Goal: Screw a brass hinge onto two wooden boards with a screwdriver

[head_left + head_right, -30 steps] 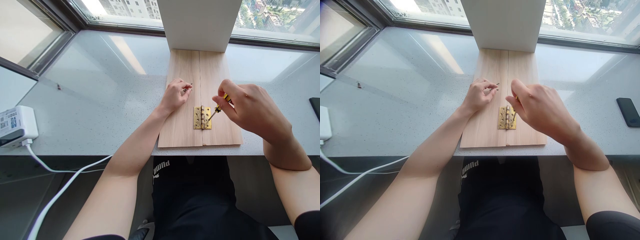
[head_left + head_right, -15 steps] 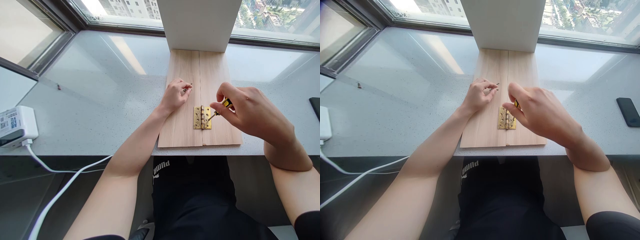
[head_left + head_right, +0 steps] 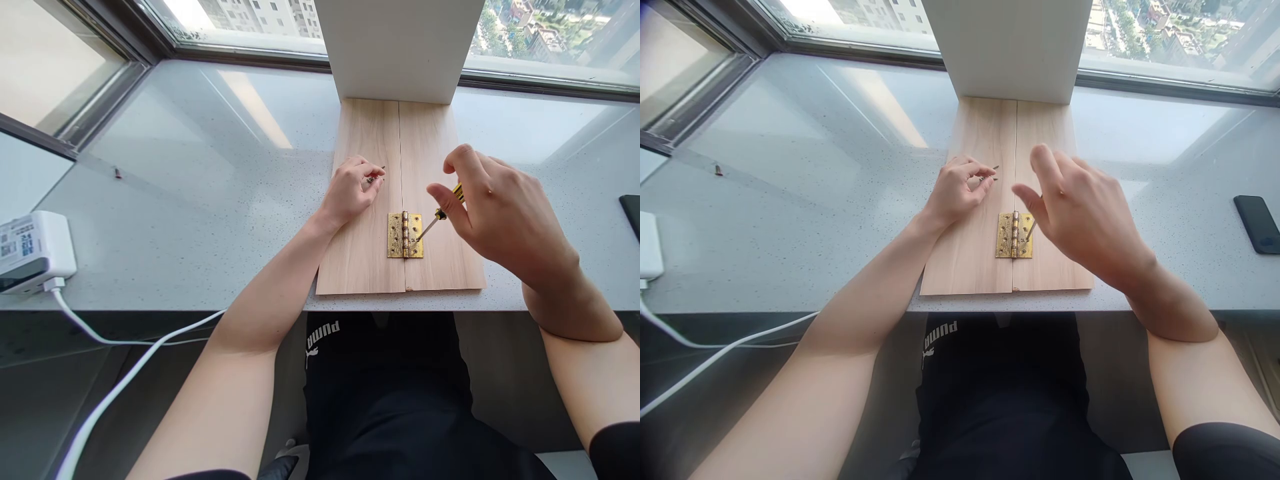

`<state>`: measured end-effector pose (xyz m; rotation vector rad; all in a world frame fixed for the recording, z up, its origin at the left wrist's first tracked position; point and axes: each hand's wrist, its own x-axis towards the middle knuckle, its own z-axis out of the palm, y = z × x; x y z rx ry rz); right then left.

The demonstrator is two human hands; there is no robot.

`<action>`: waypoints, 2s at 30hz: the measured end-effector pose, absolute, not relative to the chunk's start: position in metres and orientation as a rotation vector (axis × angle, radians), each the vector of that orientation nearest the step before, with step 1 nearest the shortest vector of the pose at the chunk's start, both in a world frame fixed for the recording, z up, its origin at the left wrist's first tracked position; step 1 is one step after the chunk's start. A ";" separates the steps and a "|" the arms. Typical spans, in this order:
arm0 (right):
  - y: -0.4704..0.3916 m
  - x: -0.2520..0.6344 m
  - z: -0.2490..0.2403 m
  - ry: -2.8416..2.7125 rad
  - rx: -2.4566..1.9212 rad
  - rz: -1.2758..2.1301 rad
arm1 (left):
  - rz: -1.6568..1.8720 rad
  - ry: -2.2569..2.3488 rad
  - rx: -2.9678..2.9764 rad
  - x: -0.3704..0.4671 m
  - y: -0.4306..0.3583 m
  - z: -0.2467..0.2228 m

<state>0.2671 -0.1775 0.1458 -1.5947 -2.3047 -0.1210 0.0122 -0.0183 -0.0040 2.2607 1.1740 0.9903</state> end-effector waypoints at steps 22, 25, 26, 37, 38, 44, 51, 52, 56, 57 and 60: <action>-0.186 0.263 0.156 -2.443 -1.375 0.141 | 0.965 1.185 2.286 0.012 -0.018 -0.004; -0.187 0.262 0.158 -2.467 -1.259 0.202 | 0.981 1.162 2.290 0.012 -0.019 -0.004; -0.188 0.262 0.158 -2.460 -1.273 0.186 | 0.984 1.153 2.289 0.012 -0.019 -0.004; -0.184 0.267 0.159 -2.448 -1.292 0.129 | 0.990 1.140 2.296 0.012 -0.019 -0.005; -0.184 0.268 0.157 -2.452 -1.287 0.124 | 0.995 1.130 2.293 0.012 -0.019 -0.005; -0.177 0.268 0.145 -2.328 -1.462 -0.064 | 0.995 1.141 2.298 0.012 -0.019 -0.006; -0.184 0.262 0.153 -2.376 -1.340 0.054 | 1.001 1.120 2.311 0.012 -0.017 -0.007; -0.185 0.262 0.152 -2.358 -1.346 0.031 | 0.998 1.123 2.310 0.012 -0.017 -0.007; -0.182 0.265 0.147 -2.323 -1.430 -0.070 | 1.005 1.114 2.316 0.011 -0.017 -0.007; -0.181 0.267 0.146 -2.341 -1.421 -0.053 | 1.011 1.107 2.318 0.011 -0.017 -0.007; -0.182 0.269 0.149 -2.399 -1.301 0.026 | 1.015 1.109 2.314 0.012 -0.017 -0.008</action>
